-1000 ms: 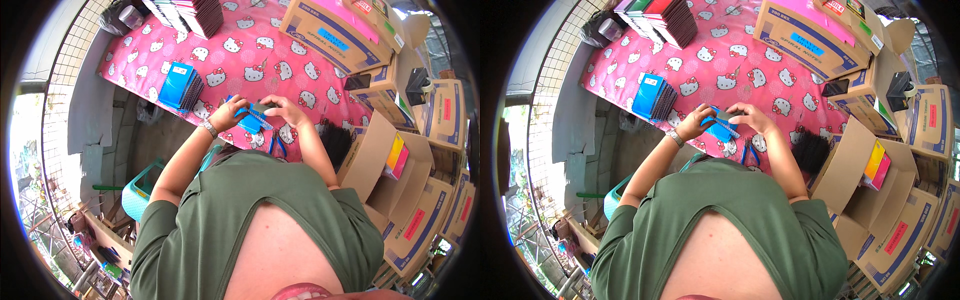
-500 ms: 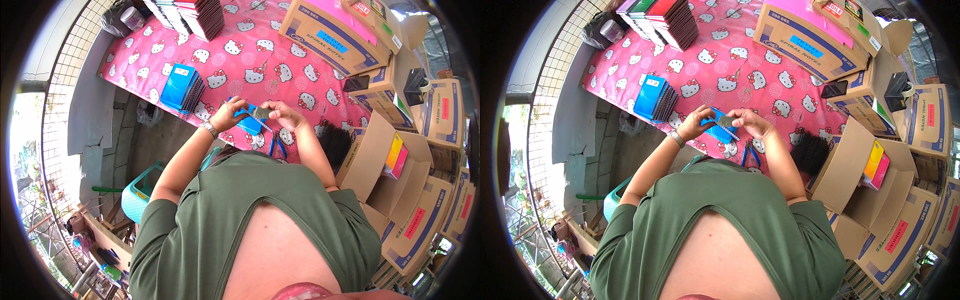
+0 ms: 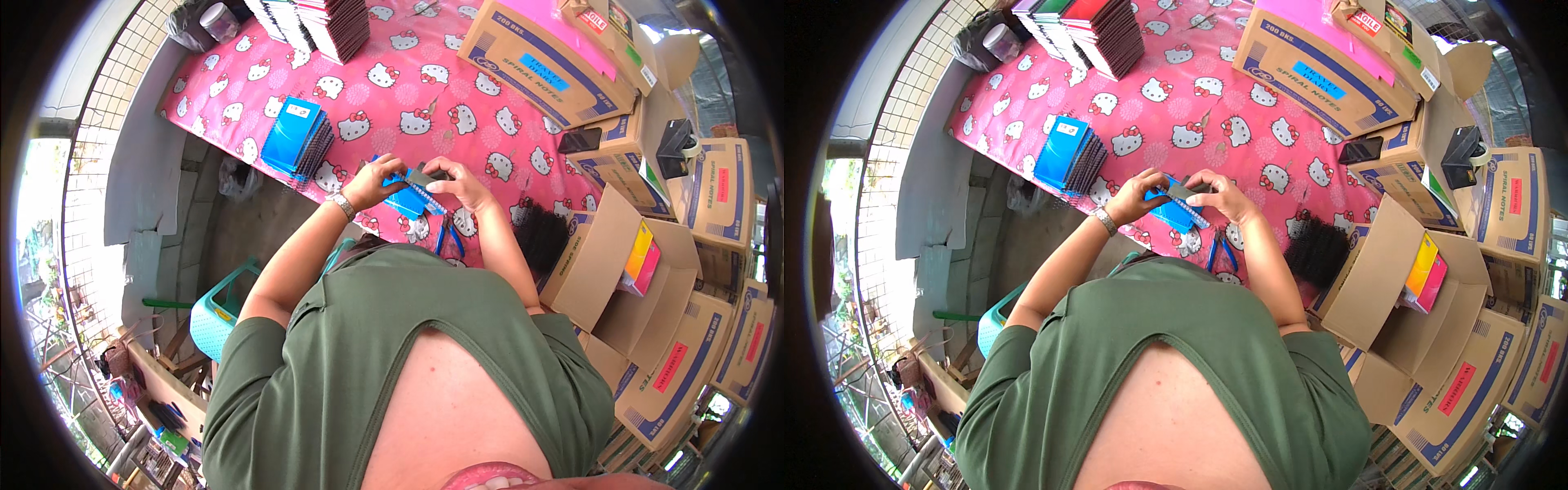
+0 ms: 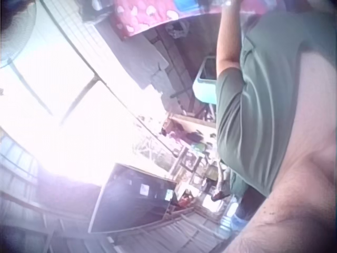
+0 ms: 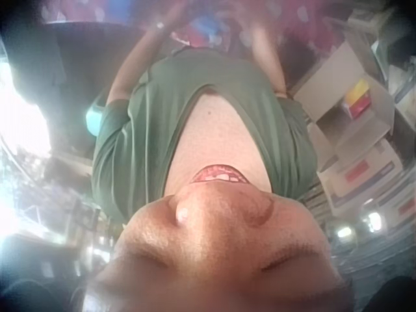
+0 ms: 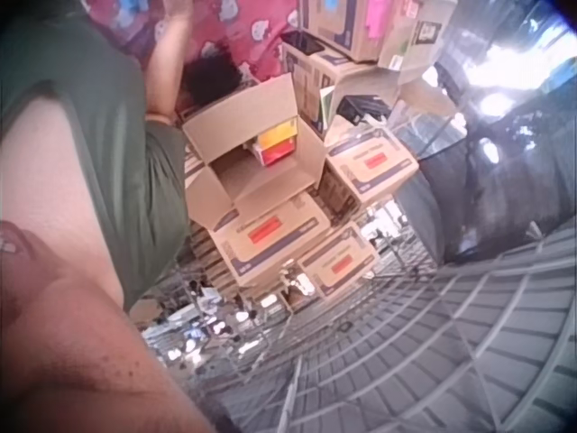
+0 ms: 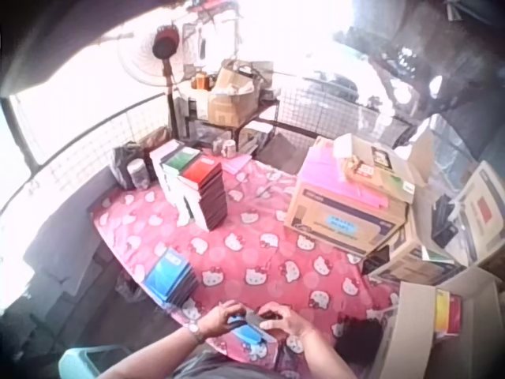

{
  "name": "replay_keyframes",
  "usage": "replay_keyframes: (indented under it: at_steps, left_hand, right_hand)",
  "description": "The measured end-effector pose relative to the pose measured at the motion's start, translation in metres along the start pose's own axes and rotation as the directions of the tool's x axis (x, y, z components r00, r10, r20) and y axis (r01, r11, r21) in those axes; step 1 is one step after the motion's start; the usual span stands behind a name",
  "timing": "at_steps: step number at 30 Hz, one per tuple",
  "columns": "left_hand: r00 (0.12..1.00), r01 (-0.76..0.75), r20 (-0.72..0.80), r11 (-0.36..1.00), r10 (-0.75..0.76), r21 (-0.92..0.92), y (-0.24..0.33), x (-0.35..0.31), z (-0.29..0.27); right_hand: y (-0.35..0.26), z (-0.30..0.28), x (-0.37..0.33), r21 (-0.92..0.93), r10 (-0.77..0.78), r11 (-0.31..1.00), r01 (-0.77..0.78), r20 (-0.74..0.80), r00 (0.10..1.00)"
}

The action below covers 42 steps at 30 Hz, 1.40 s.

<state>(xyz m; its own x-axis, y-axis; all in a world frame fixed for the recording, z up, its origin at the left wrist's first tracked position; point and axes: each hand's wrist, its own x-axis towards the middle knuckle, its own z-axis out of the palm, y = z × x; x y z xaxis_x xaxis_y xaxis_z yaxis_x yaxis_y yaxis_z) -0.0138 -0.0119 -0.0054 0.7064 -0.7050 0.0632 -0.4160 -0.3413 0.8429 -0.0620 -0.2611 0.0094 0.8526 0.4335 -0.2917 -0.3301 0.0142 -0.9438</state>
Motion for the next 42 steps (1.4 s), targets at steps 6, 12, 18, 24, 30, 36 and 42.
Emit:
replay_keyframes:
  at_steps: [6,12,18,24,30,36,42]
  left_hand:
    - [0.996,0.054,-0.061,0.990,-0.062,-0.127,0.002,0.004,0.003]
    - [0.945,0.253,-0.132,0.926,-0.299,-0.280,0.009,-0.009,0.007]
    - [0.932,0.227,-0.187,0.904,-0.309,-0.362,-0.015,-0.021,0.027]
    - [0.949,0.071,-0.292,0.983,-0.119,-0.172,-0.008,-0.019,0.025]
    - [0.947,0.159,-0.245,0.966,-0.207,-0.204,-0.011,-0.020,0.022]
    - [0.957,0.078,-0.251,0.965,-0.143,-0.250,-0.027,-0.020,0.023]
    - [0.958,0.099,-0.246,0.973,-0.149,-0.207,-0.014,-0.020,0.019]
  right_hand:
    - [0.060,-0.030,0.004,-0.652,-0.435,0.757,0.032,-0.468,0.769]
    - [0.127,0.018,-0.055,-0.624,-0.455,0.571,-0.533,-0.781,0.427]
    - [0.169,0.060,-0.092,-0.625,-0.213,0.526,-0.577,-0.753,0.622]
    - [0.157,0.045,-0.093,-0.597,-0.220,0.571,-0.564,-0.773,0.595]
    - [0.023,0.086,-0.068,-0.743,-0.537,0.669,-0.021,-0.503,0.677]
    - [-0.003,0.109,-0.029,-0.775,-0.529,0.631,0.029,-0.403,0.747]
    - [-0.005,0.119,-0.028,-0.810,-0.480,0.578,-0.100,-0.437,0.761]
